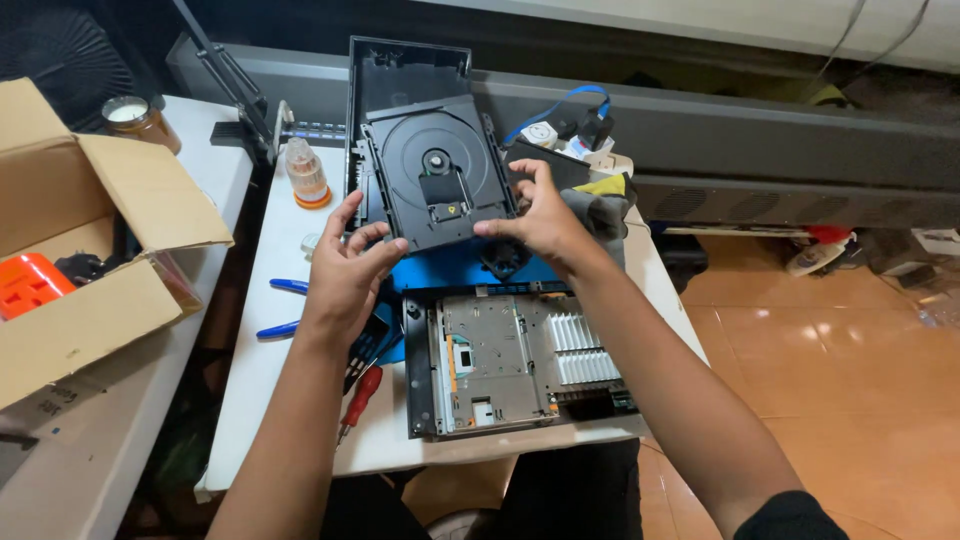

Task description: Disassembling and reassembling the internal components of a game console, including the motherboard and disc drive.

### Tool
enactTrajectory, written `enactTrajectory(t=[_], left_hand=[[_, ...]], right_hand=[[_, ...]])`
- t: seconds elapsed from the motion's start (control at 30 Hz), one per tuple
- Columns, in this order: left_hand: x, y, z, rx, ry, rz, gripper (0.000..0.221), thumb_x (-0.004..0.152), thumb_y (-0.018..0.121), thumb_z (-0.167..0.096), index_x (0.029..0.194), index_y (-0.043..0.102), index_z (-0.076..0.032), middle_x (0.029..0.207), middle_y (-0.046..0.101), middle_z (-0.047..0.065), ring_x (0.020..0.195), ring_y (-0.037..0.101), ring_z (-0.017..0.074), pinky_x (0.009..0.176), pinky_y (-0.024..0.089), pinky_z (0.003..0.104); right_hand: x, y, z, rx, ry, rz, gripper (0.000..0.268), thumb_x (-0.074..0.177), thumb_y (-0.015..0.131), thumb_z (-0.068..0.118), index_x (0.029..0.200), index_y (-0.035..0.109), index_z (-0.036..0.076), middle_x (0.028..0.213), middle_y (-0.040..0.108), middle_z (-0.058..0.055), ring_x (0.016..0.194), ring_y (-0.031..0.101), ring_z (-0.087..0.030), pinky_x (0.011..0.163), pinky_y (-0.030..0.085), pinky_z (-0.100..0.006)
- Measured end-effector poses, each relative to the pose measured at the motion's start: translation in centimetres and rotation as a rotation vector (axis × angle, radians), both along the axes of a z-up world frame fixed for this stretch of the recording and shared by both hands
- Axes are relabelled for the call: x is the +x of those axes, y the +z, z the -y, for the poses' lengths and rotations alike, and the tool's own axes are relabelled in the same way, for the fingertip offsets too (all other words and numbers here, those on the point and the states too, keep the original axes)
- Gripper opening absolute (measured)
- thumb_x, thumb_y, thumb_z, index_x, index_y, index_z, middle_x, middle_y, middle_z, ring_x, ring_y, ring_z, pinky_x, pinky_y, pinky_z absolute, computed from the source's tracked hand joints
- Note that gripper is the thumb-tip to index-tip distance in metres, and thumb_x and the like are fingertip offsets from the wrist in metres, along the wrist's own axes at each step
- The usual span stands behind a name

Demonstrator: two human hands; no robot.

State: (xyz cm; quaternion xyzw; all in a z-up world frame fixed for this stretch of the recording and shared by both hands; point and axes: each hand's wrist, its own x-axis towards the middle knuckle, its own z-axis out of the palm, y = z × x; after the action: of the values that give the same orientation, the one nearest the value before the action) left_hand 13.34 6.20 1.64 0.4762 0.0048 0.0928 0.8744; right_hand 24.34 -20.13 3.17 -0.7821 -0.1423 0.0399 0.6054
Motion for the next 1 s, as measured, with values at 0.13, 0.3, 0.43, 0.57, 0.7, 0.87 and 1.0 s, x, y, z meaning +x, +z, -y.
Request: enactTrajectory(t=[0.13,0.3,0.43,0.57,0.7,0.87,1.0], left_hand=[[-2.0,0.4,-0.1,0.101,-0.132,-0.014,0.078,0.078,0.079,0.01,0.149,0.051,-0.003,0.098,0.057,0.006,0.083,0.067,0.0126,0.079,0.063,0.025],[-6.1,0.1,-0.2,0.306,-0.224,-0.136,0.091,0.072,0.074,0.019,0.155,0.051,-0.011,0.104,0.056,0.013,0.083,0.066,0.0201,0.079,0.061,0.037],[-8.5,-1.6,0.0,0.287,-0.21,-0.119,0.095,0.07,0.073,0.024,0.156,0.045,-0.004,0.107,0.054,0.013,0.088,0.065,0.0206,0.08,0.061,0.037],[-9.3,-2.6,-0.2,0.293,-0.205,-0.103,0.095,0.069,0.07,0.028,0.156,0.044,-0.001,0.115,0.054,0.017,0.102,0.067,0.0298,0.092,0.059,0.045],[-9.2,-4.2,-1.4,0.288,-0.187,-0.128,0.095,0.067,0.074,0.025,0.154,0.046,-0.003,0.131,0.055,0.023,0.113,0.066,0.036,0.098,0.057,0.05],[-9.5,-3.0,-0.9,0.314,-0.09,-0.233,0.06,0.087,0.069,0.009,0.144,0.053,0.003,0.119,0.062,0.025,0.1,0.069,0.034,0.09,0.059,0.05],[-11.0,0.0,1.5,0.489,-0.029,-0.42,0.053,0.078,0.078,-0.005,0.129,0.062,-0.008,0.135,0.067,0.015,0.127,0.06,0.0196,0.099,0.051,0.03]], right_hand=[[-6.1,1.5,3.8,-0.033,0.023,-0.112,0.098,0.071,0.097,0.018,0.149,0.038,0.011,0.104,0.063,-0.005,0.083,0.062,-0.015,0.064,0.052,-0.023],[-15.0,6.8,4.1,0.04,0.065,-0.274,0.062,0.094,0.07,0.029,0.146,0.045,0.005,0.094,0.063,-0.002,0.082,0.059,-0.009,0.069,0.044,-0.02],[-15.5,4.5,5.5,-0.002,0.124,-0.309,0.065,0.092,0.072,0.017,0.149,0.042,0.008,0.101,0.069,-0.01,0.091,0.067,-0.019,0.078,0.053,-0.03],[-16.1,3.3,5.5,-0.041,0.156,-0.301,0.072,0.086,0.078,0.011,0.151,0.047,0.01,0.117,0.071,-0.015,0.102,0.065,-0.024,0.089,0.058,-0.038],[-16.6,1.7,5.2,0.009,0.154,-0.267,0.056,0.084,0.08,0.005,0.136,0.06,0.008,0.113,0.068,-0.009,0.099,0.064,-0.019,0.085,0.062,-0.035],[-16.2,0.4,6.0,0.063,0.202,-0.281,0.079,0.08,0.08,-0.001,0.151,0.048,0.005,0.128,0.065,-0.014,0.101,0.065,-0.02,0.087,0.061,-0.033],[-16.9,1.6,5.6,-0.002,0.14,-0.324,0.1,0.076,0.082,0.001,0.162,0.032,0.009,0.128,0.06,-0.006,0.097,0.064,-0.015,0.088,0.056,-0.026]])
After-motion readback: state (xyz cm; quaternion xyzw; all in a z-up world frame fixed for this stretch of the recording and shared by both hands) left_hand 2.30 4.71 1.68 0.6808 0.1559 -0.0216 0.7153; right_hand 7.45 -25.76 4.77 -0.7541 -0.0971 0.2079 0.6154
